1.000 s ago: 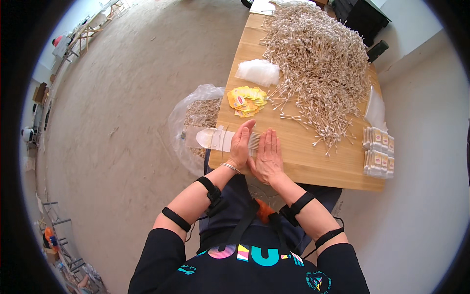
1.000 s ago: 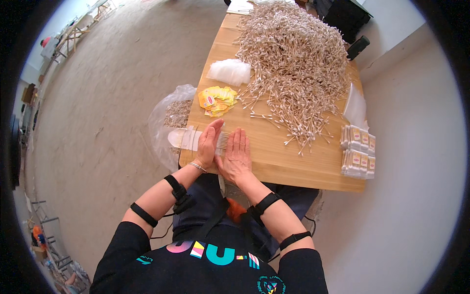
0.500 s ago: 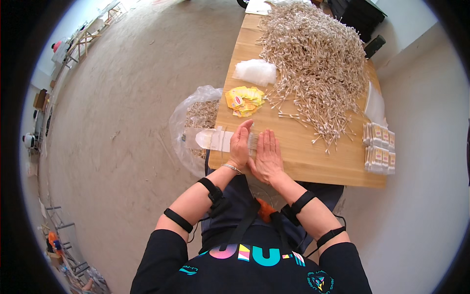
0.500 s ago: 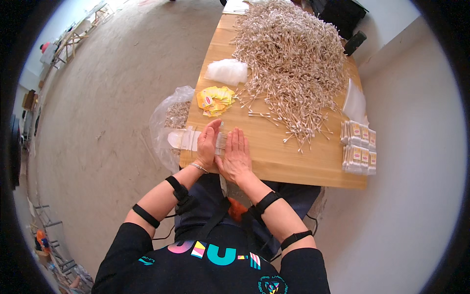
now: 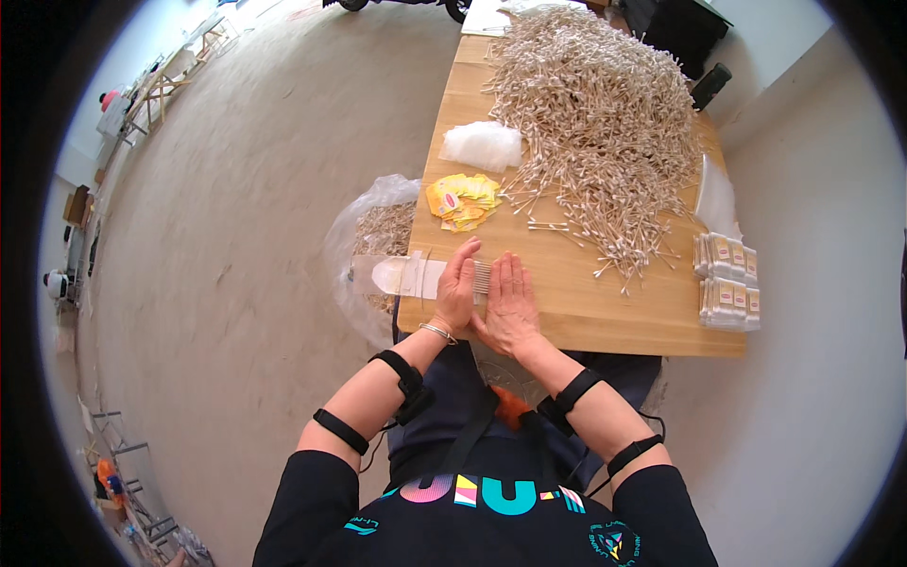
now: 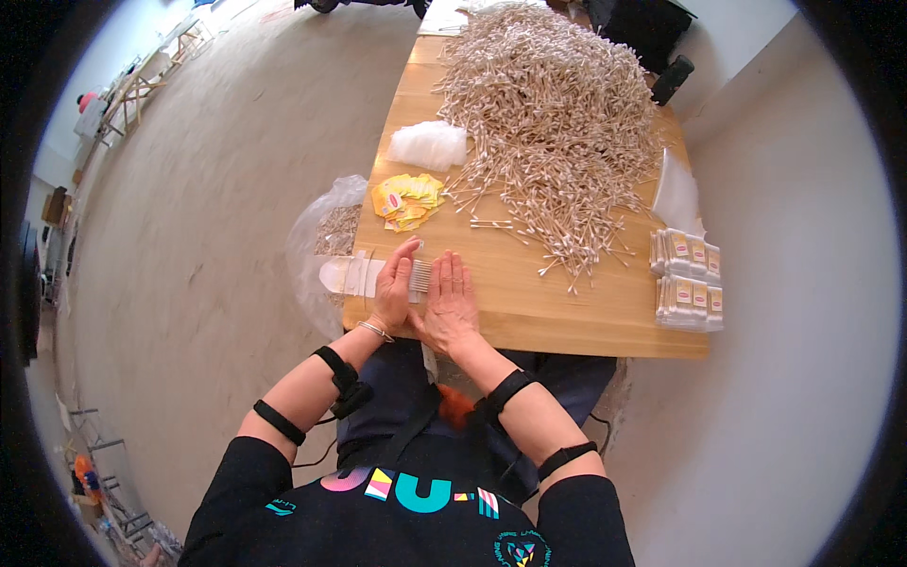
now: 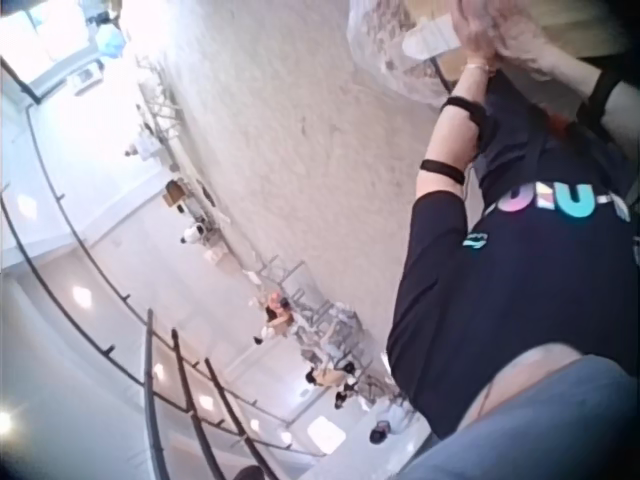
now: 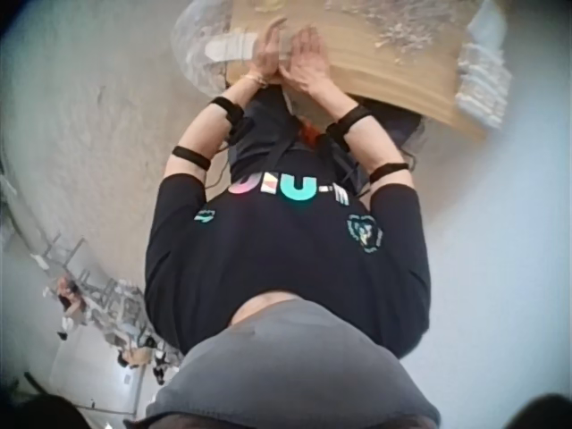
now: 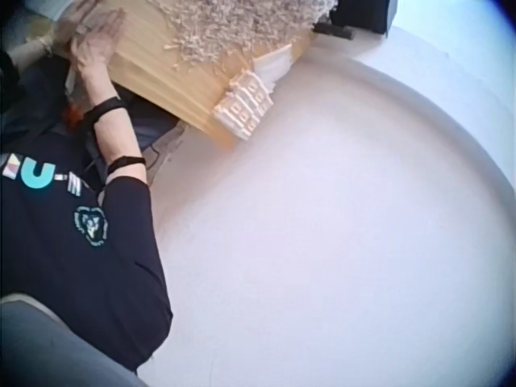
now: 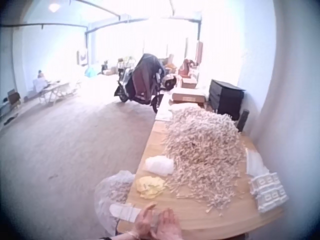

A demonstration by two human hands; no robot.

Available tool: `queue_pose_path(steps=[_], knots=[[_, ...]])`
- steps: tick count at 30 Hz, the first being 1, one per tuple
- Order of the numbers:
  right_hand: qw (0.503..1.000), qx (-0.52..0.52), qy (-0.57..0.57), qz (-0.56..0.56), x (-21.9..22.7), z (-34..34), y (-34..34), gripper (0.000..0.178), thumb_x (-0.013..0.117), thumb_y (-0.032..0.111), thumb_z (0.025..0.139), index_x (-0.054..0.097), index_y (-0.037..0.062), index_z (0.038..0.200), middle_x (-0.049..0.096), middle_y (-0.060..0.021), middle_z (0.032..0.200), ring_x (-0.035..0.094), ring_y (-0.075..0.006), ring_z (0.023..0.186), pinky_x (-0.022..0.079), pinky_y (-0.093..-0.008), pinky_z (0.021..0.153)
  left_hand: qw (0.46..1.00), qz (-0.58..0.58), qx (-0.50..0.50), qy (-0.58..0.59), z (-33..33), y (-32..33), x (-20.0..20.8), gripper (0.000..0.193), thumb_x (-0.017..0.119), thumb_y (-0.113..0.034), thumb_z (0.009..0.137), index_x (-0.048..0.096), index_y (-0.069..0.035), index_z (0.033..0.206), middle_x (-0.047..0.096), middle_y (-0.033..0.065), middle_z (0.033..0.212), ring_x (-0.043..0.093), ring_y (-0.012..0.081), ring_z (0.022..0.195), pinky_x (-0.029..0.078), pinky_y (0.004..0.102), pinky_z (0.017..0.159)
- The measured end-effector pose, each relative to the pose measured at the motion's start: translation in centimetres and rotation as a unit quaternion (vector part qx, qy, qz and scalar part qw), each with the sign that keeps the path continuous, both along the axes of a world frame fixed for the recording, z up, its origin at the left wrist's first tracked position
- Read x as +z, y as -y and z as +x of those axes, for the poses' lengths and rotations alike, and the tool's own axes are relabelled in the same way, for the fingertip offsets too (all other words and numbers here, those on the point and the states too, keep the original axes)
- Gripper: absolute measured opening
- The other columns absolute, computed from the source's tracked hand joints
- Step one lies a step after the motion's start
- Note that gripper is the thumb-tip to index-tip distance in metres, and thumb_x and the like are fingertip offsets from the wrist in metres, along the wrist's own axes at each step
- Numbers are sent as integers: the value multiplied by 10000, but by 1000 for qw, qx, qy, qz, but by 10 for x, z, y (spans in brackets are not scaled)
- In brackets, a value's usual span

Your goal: Counting and packaging cotton swabs into individual plastic bags on a wooden workbench.

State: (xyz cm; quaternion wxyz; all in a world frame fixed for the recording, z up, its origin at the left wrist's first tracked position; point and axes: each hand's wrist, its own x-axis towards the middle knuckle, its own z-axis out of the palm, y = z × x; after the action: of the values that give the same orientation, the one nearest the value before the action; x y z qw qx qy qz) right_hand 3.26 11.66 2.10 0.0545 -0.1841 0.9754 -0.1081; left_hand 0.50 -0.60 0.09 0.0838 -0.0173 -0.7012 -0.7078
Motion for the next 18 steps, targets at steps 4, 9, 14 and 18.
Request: queue_pose_path(steps=[4,9,14,18], knots=[[997,-17,-46,-67,-2,-9,-6,754,538,372,843,226,-30,1400,224,-196,1463,140,-349,1385,123,-461,1120,996,80,17,45,0,0,-5,389,393,-248,991,497,17,1257,534,121,1264,470,188,1189,344,293,1015],[967,-151,-197,-58,13,-70,-54,283,631,158,786,604,129,1067,533,-38,1116,455,-240,1084,355,-406,920,990,139,13,33,-1,1,-8,368,386,-212,996,494,26,1256,535,112,1254,472,163,1177,349,269,1011],[977,-134,-162,-34,7,-99,-73,124,676,180,753,644,154,870,529,-14,997,466,-219,994,384,-385,864,987,153,21,40,0,-1,-4,377,393,-217,995,483,31,1264,527,109,1262,466,154,1174,349,265,1009],[981,-126,-147,2,9,-113,-69,94,648,191,760,637,134,834,528,-24,950,467,-223,974,390,-373,844,986,161,16,47,-1,0,-3,388,407,-221,991,470,37,1274,524,92,1255,475,139,1138,357,256,992]])
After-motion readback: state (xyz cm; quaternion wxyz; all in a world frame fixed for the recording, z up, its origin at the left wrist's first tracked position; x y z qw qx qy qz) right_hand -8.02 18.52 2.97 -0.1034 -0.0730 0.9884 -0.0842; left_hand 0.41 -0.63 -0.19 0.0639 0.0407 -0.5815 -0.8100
